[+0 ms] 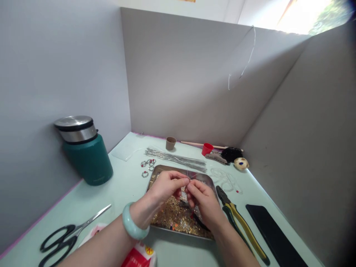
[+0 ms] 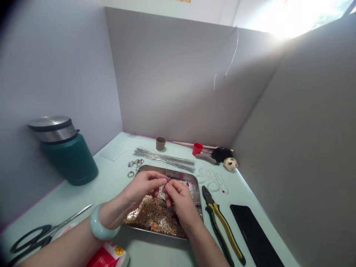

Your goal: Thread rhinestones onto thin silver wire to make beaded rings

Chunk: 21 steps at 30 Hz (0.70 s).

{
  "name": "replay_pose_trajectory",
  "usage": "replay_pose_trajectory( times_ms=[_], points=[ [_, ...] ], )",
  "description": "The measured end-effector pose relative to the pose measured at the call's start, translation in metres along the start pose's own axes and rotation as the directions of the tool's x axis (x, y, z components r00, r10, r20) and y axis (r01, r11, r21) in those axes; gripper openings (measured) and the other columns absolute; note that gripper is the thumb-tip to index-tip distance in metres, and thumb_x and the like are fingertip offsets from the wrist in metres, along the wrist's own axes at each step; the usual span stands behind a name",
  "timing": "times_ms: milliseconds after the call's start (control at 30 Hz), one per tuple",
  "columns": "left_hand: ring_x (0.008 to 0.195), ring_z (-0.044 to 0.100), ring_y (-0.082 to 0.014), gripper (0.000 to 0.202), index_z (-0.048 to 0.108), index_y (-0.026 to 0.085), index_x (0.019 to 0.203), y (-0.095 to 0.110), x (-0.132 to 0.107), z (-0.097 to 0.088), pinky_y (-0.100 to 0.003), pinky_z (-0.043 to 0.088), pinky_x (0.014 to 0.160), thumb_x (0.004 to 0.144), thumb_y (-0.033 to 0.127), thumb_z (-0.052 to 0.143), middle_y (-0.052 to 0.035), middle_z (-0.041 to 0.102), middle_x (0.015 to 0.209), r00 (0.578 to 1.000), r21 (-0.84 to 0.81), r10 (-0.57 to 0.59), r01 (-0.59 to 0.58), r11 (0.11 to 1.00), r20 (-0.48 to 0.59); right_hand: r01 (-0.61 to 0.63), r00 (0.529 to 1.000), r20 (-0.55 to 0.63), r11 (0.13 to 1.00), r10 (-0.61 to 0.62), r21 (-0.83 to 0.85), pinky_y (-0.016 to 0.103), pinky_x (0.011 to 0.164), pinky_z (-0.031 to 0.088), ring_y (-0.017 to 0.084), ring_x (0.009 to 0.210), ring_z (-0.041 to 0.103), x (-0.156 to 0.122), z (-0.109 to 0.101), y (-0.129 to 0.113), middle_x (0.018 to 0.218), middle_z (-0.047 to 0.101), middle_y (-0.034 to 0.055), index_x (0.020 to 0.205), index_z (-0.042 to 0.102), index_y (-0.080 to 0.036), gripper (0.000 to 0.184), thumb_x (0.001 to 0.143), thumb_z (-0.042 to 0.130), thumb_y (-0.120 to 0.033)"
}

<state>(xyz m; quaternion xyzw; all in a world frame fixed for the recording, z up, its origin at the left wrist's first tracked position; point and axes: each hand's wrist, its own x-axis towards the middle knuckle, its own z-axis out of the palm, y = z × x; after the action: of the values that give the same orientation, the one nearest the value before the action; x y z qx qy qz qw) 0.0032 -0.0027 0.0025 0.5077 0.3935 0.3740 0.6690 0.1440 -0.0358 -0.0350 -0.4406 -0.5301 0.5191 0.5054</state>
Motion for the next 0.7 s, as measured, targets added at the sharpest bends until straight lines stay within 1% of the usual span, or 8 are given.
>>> replay_pose_trajectory(
  times_ms=[100, 167, 200, 300, 367, 433, 567, 700],
  points=[
    [0.054, 0.057, -0.0110, 0.018, 0.061, 0.011, 0.078, 0.003, -0.001, -0.002, -0.024, 0.045, 0.053, 0.073, 0.027, 0.067, -0.0034, 0.062, 0.064, 1.000, -0.054, 0.004, -0.004, 0.999, -0.009, -0.002, 0.998, -0.061, 0.996, -0.004, -0.089, 0.020, 0.047, 0.031, 0.007, 0.048, 0.041, 0.002, -0.009, -0.005, 0.062, 0.049, -0.0032, 0.077, 0.055, -0.016, 0.028, 0.087, 0.049, -0.042],
    [0.065, 0.063, -0.0150, 0.018, 0.060, 0.011, 0.079, 0.004, 0.000, -0.004, -0.027, 0.050, 0.062, 0.076, 0.028, 0.065, -0.0075, 0.065, 0.073, 1.000, -0.102, 0.007, -0.009, 0.995, -0.020, 0.033, 0.982, -0.174, 0.970, -0.077, -0.240, 0.020, 0.047, 0.033, 0.009, 0.050, 0.042, 0.005, -0.019, -0.006, 0.060, 0.046, -0.0038, 0.082, 0.055, -0.017, 0.029, 0.088, 0.044, -0.043],
    [0.069, 0.065, -0.0160, 0.018, 0.059, 0.011, 0.079, 0.003, 0.001, -0.006, -0.029, 0.051, 0.065, 0.076, 0.028, 0.065, -0.0090, 0.066, 0.078, 1.000, -0.121, 0.013, -0.016, 0.992, -0.027, 0.037, 0.964, -0.235, 0.938, -0.125, -0.346, 0.020, 0.048, 0.034, 0.009, 0.050, 0.042, 0.006, -0.024, -0.006, 0.060, 0.045, -0.0041, 0.084, 0.054, -0.017, 0.030, 0.089, 0.041, -0.044],
    [0.070, 0.065, -0.0162, 0.017, 0.060, 0.011, 0.080, 0.002, 0.004, -0.011, -0.029, 0.051, 0.068, 0.075, 0.026, 0.066, -0.0102, 0.066, 0.081, 0.998, -0.146, 0.043, -0.049, 0.988, -0.046, 0.015, 0.950, -0.271, 0.895, -0.152, -0.447, 0.021, 0.048, 0.035, 0.010, 0.050, 0.043, 0.012, -0.037, -0.003, 0.060, 0.045, -0.0041, 0.083, 0.051, -0.019, 0.028, 0.089, 0.041, -0.044],
    [0.068, 0.065, -0.0155, 0.016, 0.060, 0.011, 0.080, 0.001, 0.007, -0.014, -0.028, 0.051, 0.065, 0.075, 0.026, 0.065, -0.0097, 0.066, 0.080, 0.996, -0.134, 0.059, -0.068, 0.989, -0.068, -0.006, 0.956, -0.253, 0.849, -0.151, -0.528, 0.022, 0.049, 0.035, 0.011, 0.050, 0.044, 0.014, -0.042, 0.001, 0.057, 0.046, -0.0046, 0.083, 0.053, -0.019, 0.025, 0.087, 0.044, -0.042],
    [0.065, 0.064, -0.0143, 0.015, 0.059, 0.012, 0.078, 0.002, 0.007, -0.017, -0.027, 0.051, 0.062, 0.076, 0.025, 0.064, -0.0087, 0.066, 0.079, 0.993, -0.116, 0.073, -0.083, 0.990, -0.090, -0.020, 0.963, -0.222, 0.781, -0.153, -0.625, 0.023, 0.053, 0.037, 0.013, 0.054, 0.048, 0.015, -0.045, 0.002, 0.058, 0.051, -0.0032, 0.080, 0.055, -0.020, 0.022, 0.085, 0.047, -0.039],
    [0.060, 0.062, -0.0129, 0.012, 0.058, 0.012, 0.076, 0.006, 0.007, -0.019, -0.027, 0.050, 0.058, 0.075, 0.023, 0.064, -0.0062, 0.064, 0.075, 0.990, -0.126, 0.082, -0.097, 0.987, -0.118, -0.025, 0.974, -0.152, 0.589, -0.168, -0.808, 0.026, 0.063, 0.037, 0.017, 0.067, 0.054, 0.014, -0.049, -0.001, 0.071, 0.062, 0.0013, 0.077, 0.059, -0.020, 0.019, 0.084, 0.047, -0.033],
    [0.057, 0.062, -0.0115, 0.008, 0.058, 0.012, 0.076, 0.006, 0.008, -0.019, -0.025, 0.049, 0.056, 0.077, 0.020, 0.060, -0.0064, 0.065, 0.076, 0.989, -0.120, 0.059, -0.076, 0.990, -0.136, 0.022, 0.996, -0.015, 0.394, -0.091, -0.919, 0.025, 0.063, 0.035, 0.018, 0.071, 0.057, 0.019, -0.045, -0.004, 0.077, 0.066, 0.0024, 0.076, 0.065, -0.021, 0.017, 0.080, 0.050, -0.027]
  ],
)
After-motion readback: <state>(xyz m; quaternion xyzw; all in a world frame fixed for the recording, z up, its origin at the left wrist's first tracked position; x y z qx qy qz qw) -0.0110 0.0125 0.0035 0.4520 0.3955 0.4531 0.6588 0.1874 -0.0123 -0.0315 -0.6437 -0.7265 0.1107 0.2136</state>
